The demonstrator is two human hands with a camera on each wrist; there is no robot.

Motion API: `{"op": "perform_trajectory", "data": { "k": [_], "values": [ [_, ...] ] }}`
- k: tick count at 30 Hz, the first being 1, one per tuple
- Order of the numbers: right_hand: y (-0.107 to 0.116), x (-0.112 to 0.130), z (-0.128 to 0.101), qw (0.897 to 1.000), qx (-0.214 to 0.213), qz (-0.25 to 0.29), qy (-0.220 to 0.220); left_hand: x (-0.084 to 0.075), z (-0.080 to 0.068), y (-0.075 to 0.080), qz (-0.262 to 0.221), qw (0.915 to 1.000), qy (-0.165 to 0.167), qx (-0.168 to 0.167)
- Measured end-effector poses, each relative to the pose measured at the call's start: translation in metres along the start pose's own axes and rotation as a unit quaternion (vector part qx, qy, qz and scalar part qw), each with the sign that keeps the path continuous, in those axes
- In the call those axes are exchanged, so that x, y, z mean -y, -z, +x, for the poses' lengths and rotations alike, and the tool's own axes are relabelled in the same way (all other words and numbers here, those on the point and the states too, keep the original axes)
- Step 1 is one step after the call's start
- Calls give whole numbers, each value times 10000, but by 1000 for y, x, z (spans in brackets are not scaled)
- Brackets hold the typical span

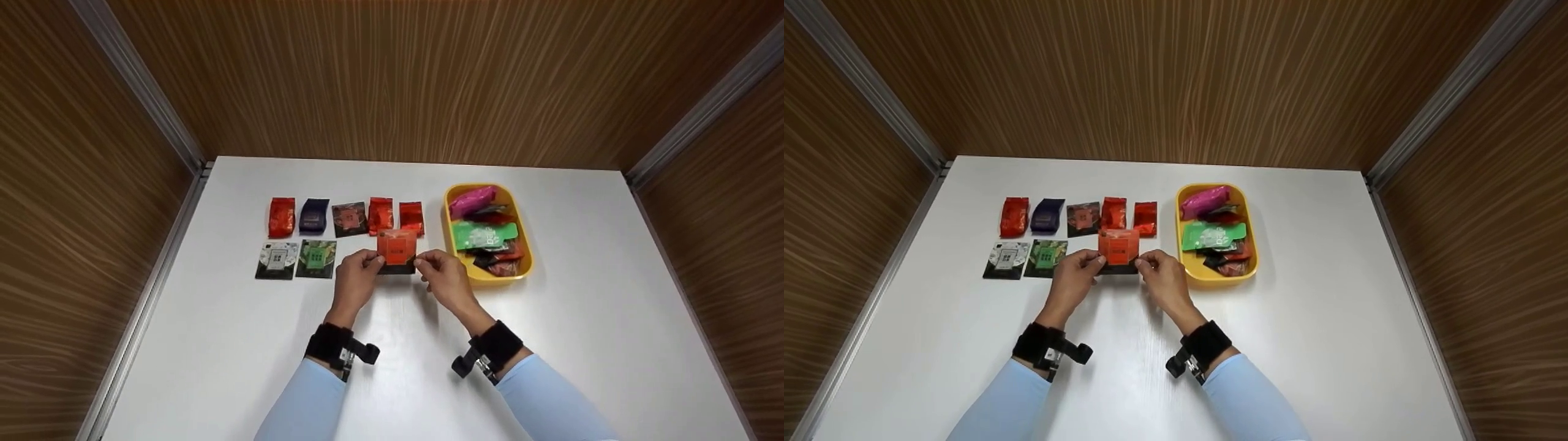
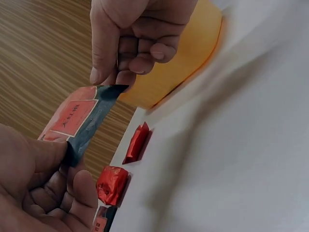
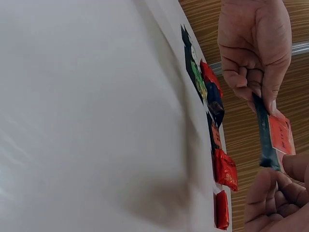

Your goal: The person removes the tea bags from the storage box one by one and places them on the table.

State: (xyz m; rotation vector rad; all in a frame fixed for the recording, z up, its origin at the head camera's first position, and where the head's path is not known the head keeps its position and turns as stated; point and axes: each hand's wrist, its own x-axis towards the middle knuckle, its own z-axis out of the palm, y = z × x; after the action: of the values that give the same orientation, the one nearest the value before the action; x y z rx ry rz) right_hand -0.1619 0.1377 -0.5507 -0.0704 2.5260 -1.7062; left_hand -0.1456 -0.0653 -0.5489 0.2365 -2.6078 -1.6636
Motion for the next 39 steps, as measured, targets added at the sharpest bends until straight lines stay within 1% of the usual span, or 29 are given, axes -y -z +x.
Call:
{"op": "perform_trajectory", "data": {
  "k": [4, 10, 12, 17, 22, 28, 32, 36, 39],
  "values": [
    [2, -2, -2, 9999, 61, -87, -12, 12, 2, 12, 242, 9996, 75, -130],
    [4, -3, -7, 9998, 77, -200, 41, 30, 10, 25, 641, 9963, 491, -304],
    [3, -3, -9, 9997, 100, -217, 74, 34, 13, 28, 867, 9941, 552, -347],
    [2, -6, -11, 9994, 154, -261, 148, 42, 20, 29, 1452, 9870, 531, -442],
    [2, -6, -13, 9994, 157, -277, 128, 45, 22, 29, 1856, 9793, 492, -635],
    [3, -6, -13, 9994, 117, -297, 117, 46, 25, 27, 2088, 9741, 497, -706],
    [4, -7, -13, 9994, 141, -260, 185, 46, 25, 26, 2205, 9715, 488, -716],
    [5, -7, -14, 9992, 202, -227, 258, 47, 25, 27, 2317, 9695, 398, -688],
    [5, -7, -15, 9990, 219, -265, 269, 47, 24, 27, 2404, 9673, 299, -746]
  ]
}}
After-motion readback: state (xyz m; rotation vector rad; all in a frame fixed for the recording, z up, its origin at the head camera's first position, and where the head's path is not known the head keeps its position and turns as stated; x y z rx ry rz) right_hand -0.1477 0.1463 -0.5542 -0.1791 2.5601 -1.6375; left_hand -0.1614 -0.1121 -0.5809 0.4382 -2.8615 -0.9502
